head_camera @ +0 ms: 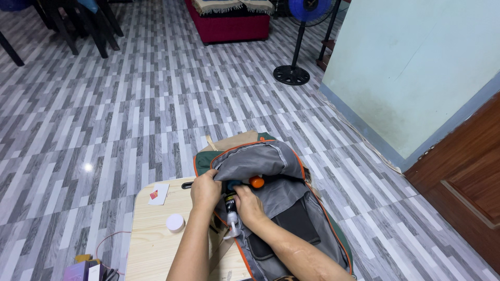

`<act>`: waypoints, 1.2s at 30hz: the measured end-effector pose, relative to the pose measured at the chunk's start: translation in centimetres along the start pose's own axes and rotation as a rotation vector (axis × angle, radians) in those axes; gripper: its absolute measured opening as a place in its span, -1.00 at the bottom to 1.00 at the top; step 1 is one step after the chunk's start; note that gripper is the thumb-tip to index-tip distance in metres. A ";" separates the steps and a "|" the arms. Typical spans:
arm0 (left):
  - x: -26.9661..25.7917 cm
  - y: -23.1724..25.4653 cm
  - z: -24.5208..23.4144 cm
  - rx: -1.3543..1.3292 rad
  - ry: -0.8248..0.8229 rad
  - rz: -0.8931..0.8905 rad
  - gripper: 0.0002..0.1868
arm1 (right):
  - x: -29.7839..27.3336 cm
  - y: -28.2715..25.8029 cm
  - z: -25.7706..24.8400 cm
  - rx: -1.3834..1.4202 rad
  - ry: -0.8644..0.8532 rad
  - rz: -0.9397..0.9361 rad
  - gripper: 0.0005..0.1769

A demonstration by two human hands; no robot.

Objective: The person packs a small zippered pouch with assorted toiletry items, then places the pouch, a folded towel, bottles, a small handheld fan, a box, and a pair of glasses into an open backpack on the floor, and zips the backpack compartments closed.

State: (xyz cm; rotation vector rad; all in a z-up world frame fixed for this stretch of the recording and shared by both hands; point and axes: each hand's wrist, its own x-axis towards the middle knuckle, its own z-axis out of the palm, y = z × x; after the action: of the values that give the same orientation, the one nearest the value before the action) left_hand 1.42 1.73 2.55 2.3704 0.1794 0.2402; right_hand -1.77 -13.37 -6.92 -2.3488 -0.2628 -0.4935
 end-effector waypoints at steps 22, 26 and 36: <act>0.0 -1.0 1.4 0.041 0.036 0.073 -0.62 | 0.0 -3.2 -2.2 -0.075 -0.153 0.012 -0.51; 0.1 -1.4 1.6 0.043 -0.014 0.103 -0.64 | -0.2 -4.7 -3.1 -0.099 -0.176 -0.003 -0.55; -0.5 -2.6 -5.7 -0.071 -0.085 0.206 -0.51 | -0.1 -8.7 -4.0 -0.040 -0.176 -0.068 -0.77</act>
State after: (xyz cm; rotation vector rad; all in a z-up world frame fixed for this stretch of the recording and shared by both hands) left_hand -0.50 7.29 4.76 2.3236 -0.1124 0.2392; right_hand -5.72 -9.76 1.01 -2.4320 -0.4188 -0.3266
